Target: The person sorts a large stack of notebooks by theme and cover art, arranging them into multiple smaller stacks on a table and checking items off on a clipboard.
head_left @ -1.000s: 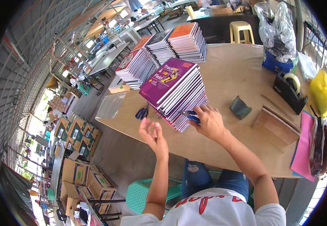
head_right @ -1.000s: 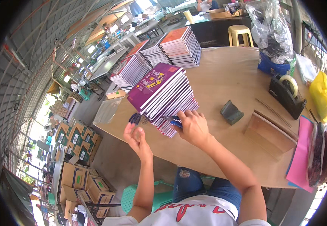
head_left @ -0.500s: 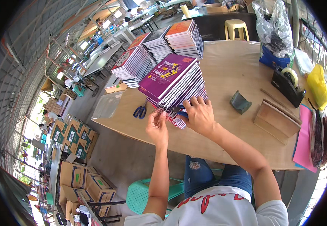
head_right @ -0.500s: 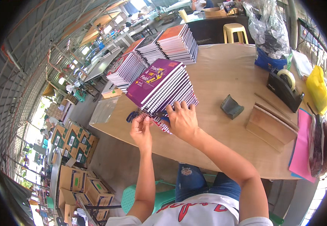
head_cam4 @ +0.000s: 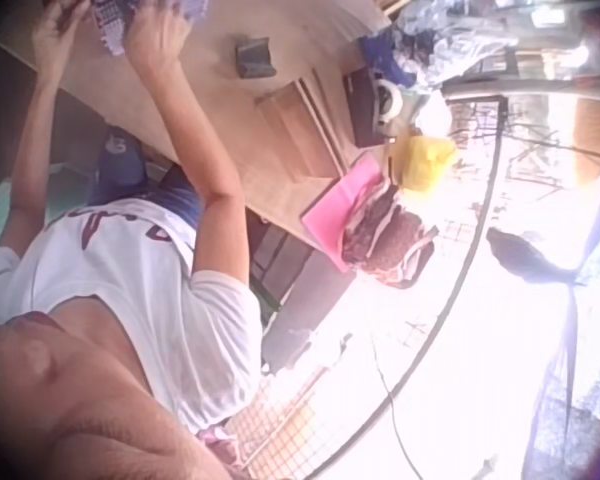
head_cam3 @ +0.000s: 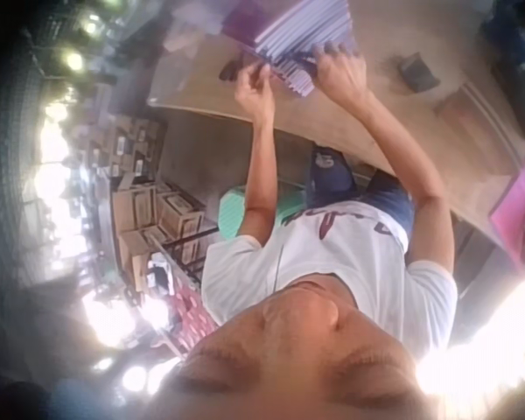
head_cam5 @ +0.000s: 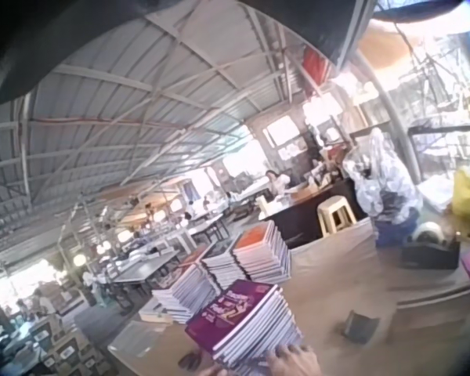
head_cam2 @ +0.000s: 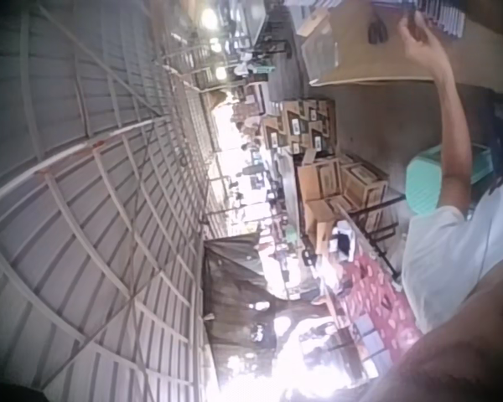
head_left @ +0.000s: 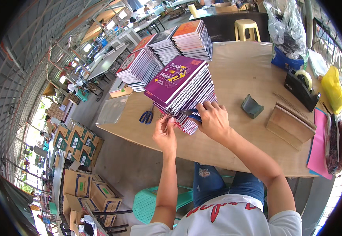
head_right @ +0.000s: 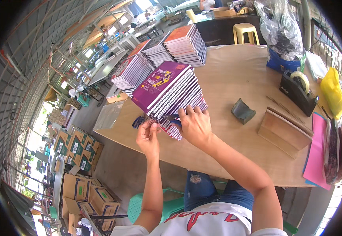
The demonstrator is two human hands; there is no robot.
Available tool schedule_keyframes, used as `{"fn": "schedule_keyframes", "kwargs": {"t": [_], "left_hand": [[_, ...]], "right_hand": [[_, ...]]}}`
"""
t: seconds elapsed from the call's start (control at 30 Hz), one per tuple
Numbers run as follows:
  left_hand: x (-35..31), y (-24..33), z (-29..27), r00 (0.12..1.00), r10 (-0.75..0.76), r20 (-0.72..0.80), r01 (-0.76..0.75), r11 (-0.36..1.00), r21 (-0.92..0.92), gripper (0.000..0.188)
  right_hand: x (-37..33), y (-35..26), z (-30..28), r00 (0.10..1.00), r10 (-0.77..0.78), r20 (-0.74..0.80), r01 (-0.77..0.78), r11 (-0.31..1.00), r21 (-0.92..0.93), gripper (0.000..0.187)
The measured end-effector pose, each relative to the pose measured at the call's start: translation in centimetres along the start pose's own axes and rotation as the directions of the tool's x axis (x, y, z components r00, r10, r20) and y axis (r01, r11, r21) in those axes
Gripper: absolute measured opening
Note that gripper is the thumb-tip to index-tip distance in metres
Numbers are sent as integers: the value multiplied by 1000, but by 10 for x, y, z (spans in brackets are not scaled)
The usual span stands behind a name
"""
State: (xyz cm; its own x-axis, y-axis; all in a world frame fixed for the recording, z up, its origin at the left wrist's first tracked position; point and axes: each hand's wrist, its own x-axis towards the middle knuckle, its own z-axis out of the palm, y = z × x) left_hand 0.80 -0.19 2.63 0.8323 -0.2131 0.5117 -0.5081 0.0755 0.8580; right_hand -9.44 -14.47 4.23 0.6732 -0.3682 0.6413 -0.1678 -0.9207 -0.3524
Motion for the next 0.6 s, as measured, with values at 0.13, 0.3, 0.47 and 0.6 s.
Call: {"fn": "schedule_keyframes", "kwargs": {"t": [0.13,0.3,0.47,0.6], "left_hand": [[0,3,5,1000,25,1,-25,999,-22,13],[-1,8,9,1000,24,-3,-24,999,-38,15],[-2,8,1,1000,17,-2,-17,998,-67,18],[-1,17,3,1000,22,14,-21,996,-91,19]], "right_hand": [[5,-3,0,999,-25,43,24,999,32,34],[13,0,12,955,51,292,-76,994,73,36],[6,-7,-2,995,5,105,-11,998,57,35],[5,-3,-6,998,-10,-54,10,1000,-7,36]]}}
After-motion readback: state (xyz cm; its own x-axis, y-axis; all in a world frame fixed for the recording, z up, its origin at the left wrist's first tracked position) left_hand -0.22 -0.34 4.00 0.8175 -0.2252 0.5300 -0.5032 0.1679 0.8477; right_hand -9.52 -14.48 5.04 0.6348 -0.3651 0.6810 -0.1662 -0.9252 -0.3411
